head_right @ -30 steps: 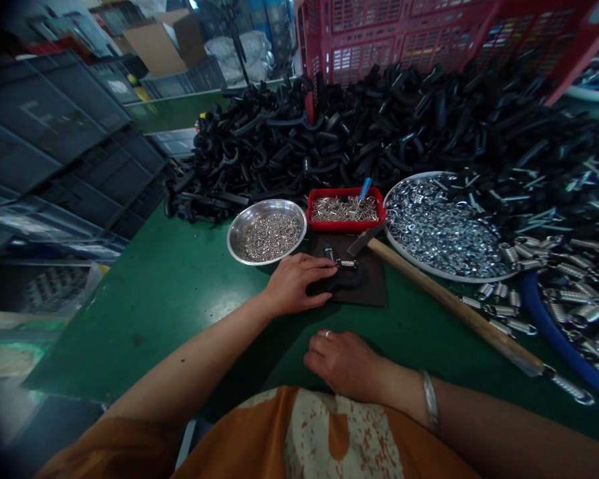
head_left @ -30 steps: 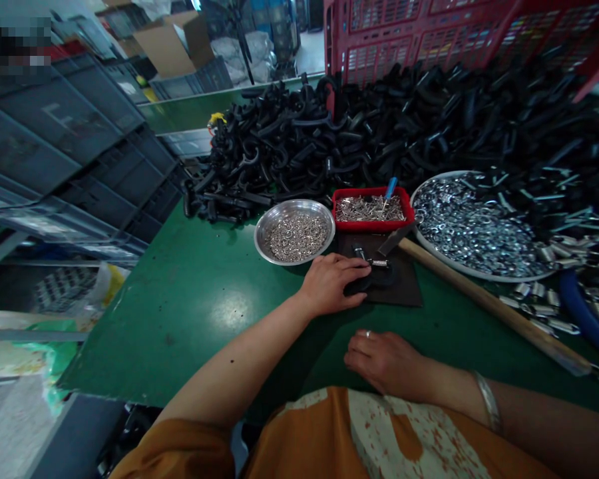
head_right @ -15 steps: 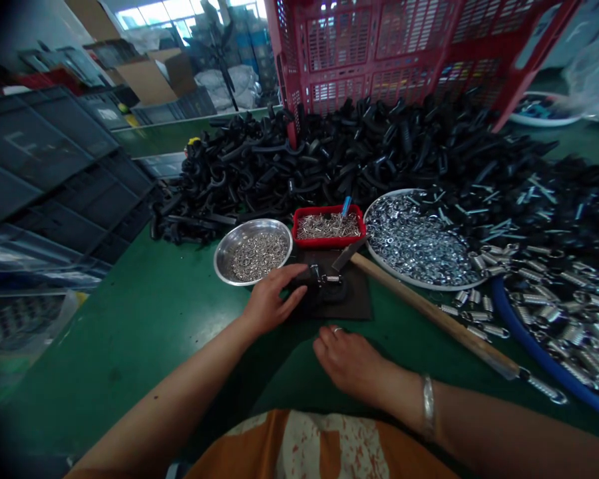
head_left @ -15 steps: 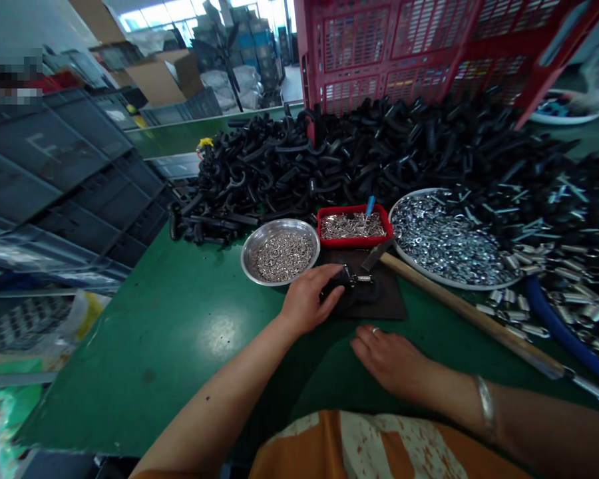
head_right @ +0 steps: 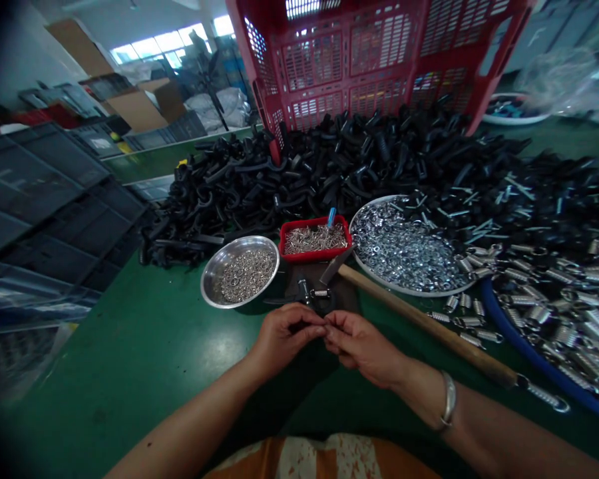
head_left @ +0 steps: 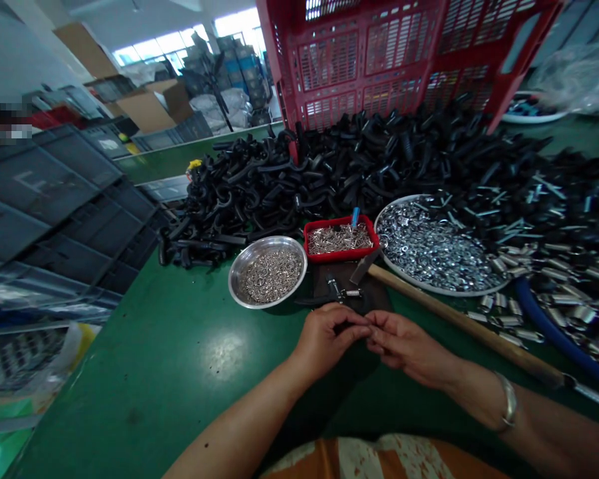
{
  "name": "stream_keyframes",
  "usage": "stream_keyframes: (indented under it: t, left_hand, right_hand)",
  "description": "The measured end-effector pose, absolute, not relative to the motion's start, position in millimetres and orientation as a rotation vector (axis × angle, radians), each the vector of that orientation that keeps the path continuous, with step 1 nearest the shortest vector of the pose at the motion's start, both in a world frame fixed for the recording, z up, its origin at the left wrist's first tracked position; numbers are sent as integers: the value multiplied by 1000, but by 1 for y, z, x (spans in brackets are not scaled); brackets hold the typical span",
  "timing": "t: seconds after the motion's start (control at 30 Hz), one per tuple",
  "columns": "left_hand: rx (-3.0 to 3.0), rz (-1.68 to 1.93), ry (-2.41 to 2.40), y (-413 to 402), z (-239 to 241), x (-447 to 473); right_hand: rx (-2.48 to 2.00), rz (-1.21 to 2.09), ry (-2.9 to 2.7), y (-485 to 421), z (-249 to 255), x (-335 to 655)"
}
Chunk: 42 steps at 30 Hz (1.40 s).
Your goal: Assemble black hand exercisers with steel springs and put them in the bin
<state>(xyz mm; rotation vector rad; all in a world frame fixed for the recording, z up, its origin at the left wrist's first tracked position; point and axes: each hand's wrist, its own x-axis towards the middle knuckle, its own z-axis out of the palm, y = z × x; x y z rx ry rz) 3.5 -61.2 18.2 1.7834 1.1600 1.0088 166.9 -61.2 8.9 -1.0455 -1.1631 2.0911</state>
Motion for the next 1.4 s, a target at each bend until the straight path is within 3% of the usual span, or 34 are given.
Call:
stream_keyframes:
  t: [0.17,0.3,0.5,0.57,0.9,1.17,1.4]
  left_hand:
    - [1751,1043,1268,-52,20,13]
    - [1878,1002,1376,-41,22,14]
    - [2306,649,1630,-11,23,18]
    - [2388,555,1638,-6,19,22]
    - [2419,449,1575,-5,10,21]
    - [2331,517,1596,-3,8,20]
    - [2342,512,1456,-2,9,15]
  right_hand:
    - [-978,2120,-720,-62,11,164]
    - [-1092,1984,-881,-56,15,170]
    - [-1327,891,-1995,-39,-2,191]
    - [-1317,718,-2112,-38,-9,195]
    - [-1260,566,-2145,-41,-19,195]
    - [-1162,214,-2293,-45,-29,196]
    - [-1168,212,-2289,-44,-32,196]
